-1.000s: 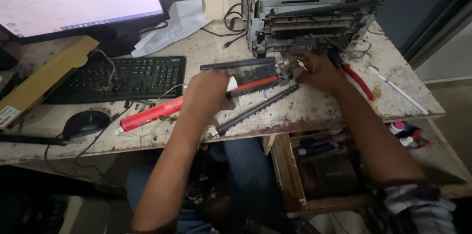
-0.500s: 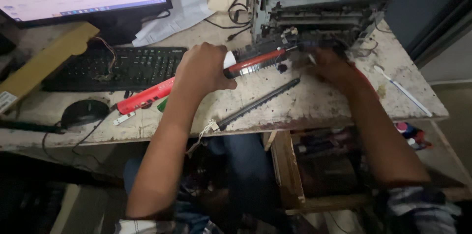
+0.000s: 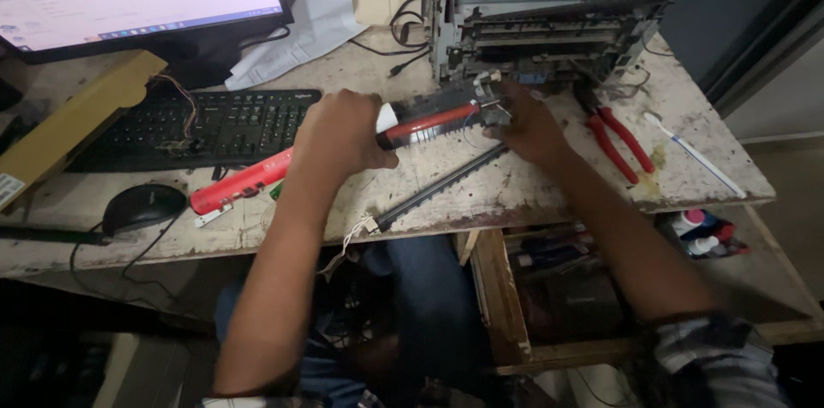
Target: The person works at a cluttered desk, handling a small white tube and a red-and-white tube, then uses a screwdriver to manipulate a long metallic component with wires. They wipe the component with a cloth and continue adjusting parts on the desk.
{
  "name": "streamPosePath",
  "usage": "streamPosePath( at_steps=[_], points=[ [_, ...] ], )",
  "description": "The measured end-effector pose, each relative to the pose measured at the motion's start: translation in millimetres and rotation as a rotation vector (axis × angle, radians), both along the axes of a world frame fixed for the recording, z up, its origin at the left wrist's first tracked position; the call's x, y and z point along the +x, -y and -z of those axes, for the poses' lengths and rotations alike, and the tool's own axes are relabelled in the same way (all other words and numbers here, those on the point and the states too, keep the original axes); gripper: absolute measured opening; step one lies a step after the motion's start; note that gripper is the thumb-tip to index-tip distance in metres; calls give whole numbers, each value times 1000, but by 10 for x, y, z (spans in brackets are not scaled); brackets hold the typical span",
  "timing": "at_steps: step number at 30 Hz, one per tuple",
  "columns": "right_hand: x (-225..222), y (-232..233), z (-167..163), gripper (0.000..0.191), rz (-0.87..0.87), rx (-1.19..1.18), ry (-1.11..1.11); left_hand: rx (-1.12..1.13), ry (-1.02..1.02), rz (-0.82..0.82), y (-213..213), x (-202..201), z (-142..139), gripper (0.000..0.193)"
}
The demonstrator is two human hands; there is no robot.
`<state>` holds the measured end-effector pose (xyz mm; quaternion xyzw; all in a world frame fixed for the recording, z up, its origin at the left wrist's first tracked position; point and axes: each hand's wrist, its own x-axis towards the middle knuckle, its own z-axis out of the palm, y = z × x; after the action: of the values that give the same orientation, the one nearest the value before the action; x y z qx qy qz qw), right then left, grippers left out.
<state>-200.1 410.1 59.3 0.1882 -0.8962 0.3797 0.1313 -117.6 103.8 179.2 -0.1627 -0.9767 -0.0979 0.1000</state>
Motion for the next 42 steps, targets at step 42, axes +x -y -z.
streamPosePath(
  at_steps=[42],
  points=[
    [1556,371,-186,86,-382,-69,56,1089,-185,82,-347,1765,988,36]
  ],
)
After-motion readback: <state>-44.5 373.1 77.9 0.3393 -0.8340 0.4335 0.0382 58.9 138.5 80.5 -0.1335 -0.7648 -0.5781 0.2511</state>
